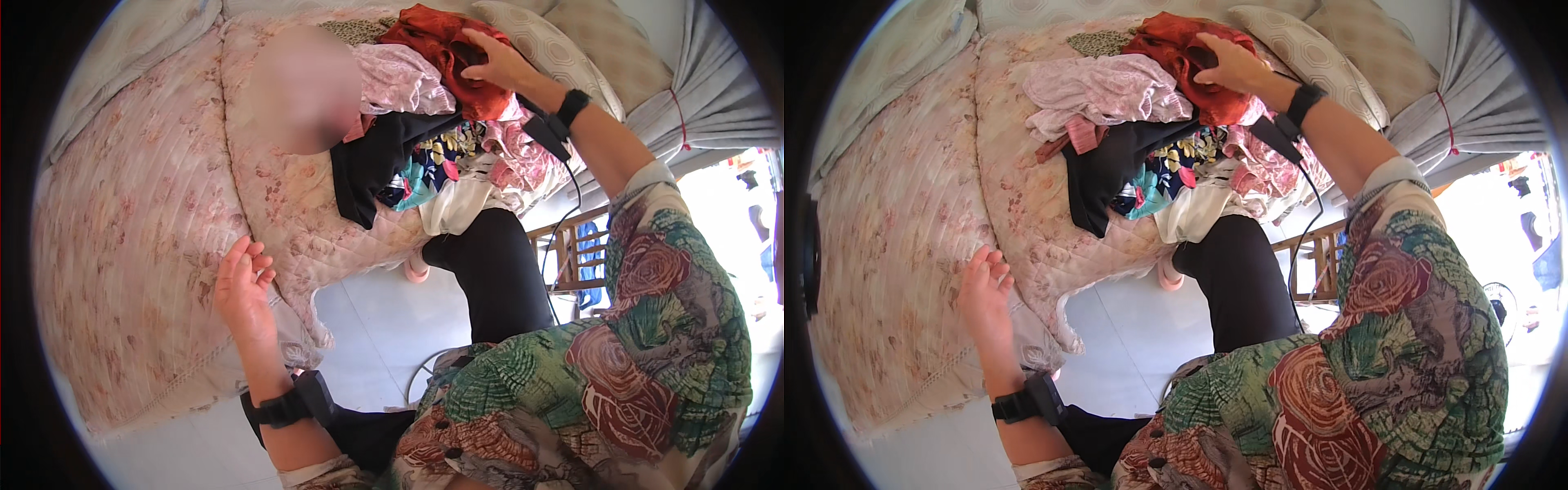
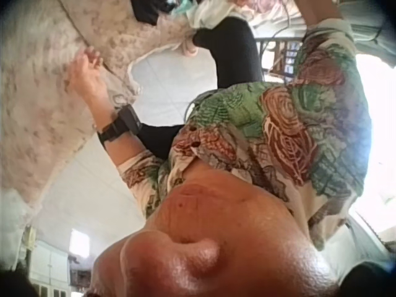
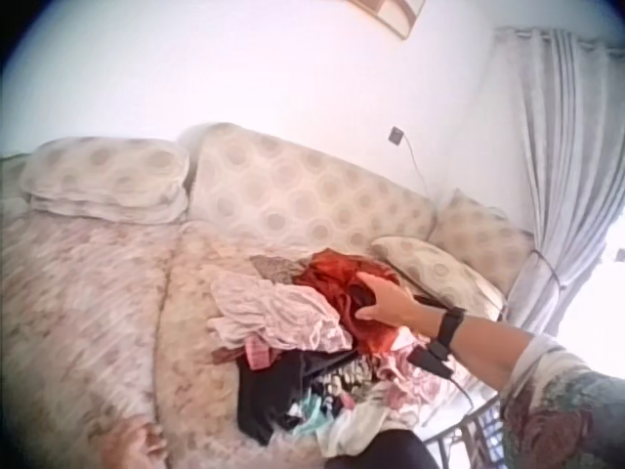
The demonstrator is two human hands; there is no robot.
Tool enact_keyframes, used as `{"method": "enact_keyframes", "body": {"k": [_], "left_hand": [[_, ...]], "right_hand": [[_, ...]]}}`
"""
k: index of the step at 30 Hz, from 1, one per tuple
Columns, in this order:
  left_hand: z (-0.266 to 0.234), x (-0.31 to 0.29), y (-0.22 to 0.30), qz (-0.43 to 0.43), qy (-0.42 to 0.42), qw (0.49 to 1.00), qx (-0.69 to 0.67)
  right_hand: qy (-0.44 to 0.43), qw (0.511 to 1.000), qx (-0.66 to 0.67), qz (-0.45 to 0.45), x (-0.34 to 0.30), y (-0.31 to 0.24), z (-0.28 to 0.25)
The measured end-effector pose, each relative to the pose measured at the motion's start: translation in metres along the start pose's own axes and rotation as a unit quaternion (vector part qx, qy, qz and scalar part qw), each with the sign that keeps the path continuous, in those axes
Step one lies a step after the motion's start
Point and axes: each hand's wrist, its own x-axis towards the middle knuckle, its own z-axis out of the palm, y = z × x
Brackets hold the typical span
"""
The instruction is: Sort various items of clothing piled on a bed into separate groups.
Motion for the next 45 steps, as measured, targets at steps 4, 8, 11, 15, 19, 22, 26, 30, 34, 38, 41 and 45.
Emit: {"method": "enact_keyframes", "body": {"k": [4,8,11,15,19,22,26,30,34,38,41,45], "left_hand": [[-0.001,0.002,-0.004,0.006,-0.003,1.0,-0.002],[-0.002,0.001,-0.002,-0.005,0.001,1.0,0.002],[0.001,0.0,-0.002,-0.006,-0.001,1.0,0.0],[0.001,-0.005,0.004,0.0,-0.018,1.0,-0.006],[-0.006,-0.006,0.003,0.011,-0.035,0.999,-0.012],[-0.008,-0.008,0.005,0.017,-0.035,0.999,-0.018],[-0.015,-0.011,0.003,0.014,-0.02,1.0,-0.019],[-0.012,-0.011,0.009,0.023,-0.028,0.999,-0.029],[-0.013,-0.009,0.011,0.027,-0.013,0.999,-0.046],[-0.014,-0.006,0.013,0.028,-0.027,0.999,-0.033],[-0.016,-0.009,0.012,0.024,-0.007,0.999,-0.035],[-0.006,-0.009,0.013,0.01,0.001,1.0,-0.005]], "right_hand": [[0.067,0.979,-0.08,-0.173,-0.001,-0.033,0.031],[0.053,0.984,-0.007,-0.17,0.017,-0.078,0.062],[-0.02,0.997,0.033,-0.062,0.032,-0.084,0.079],[-0.127,0.988,-0.09,0.01,0.05,-0.1,0.081],[-0.128,0.99,-0.043,-0.048,0.046,-0.142,0.045],[-0.057,0.985,0.078,-0.14,0.057,-0.186,0.023],[-0.064,0.957,0.207,-0.193,0.056,-0.308,-0.027],[-0.114,0.854,0.364,-0.353,0.052,-0.38,-0.09],[0.042,0.894,0.301,-0.331,0.105,-0.402,-0.061],[0.051,0.95,0.034,-0.308,0.126,-0.287,-0.048],[0.184,0.955,-0.079,-0.221,0.106,-0.152,-0.018],[0.071,0.98,-0.176,0.06,0.051,-0.034,-0.013]]}}
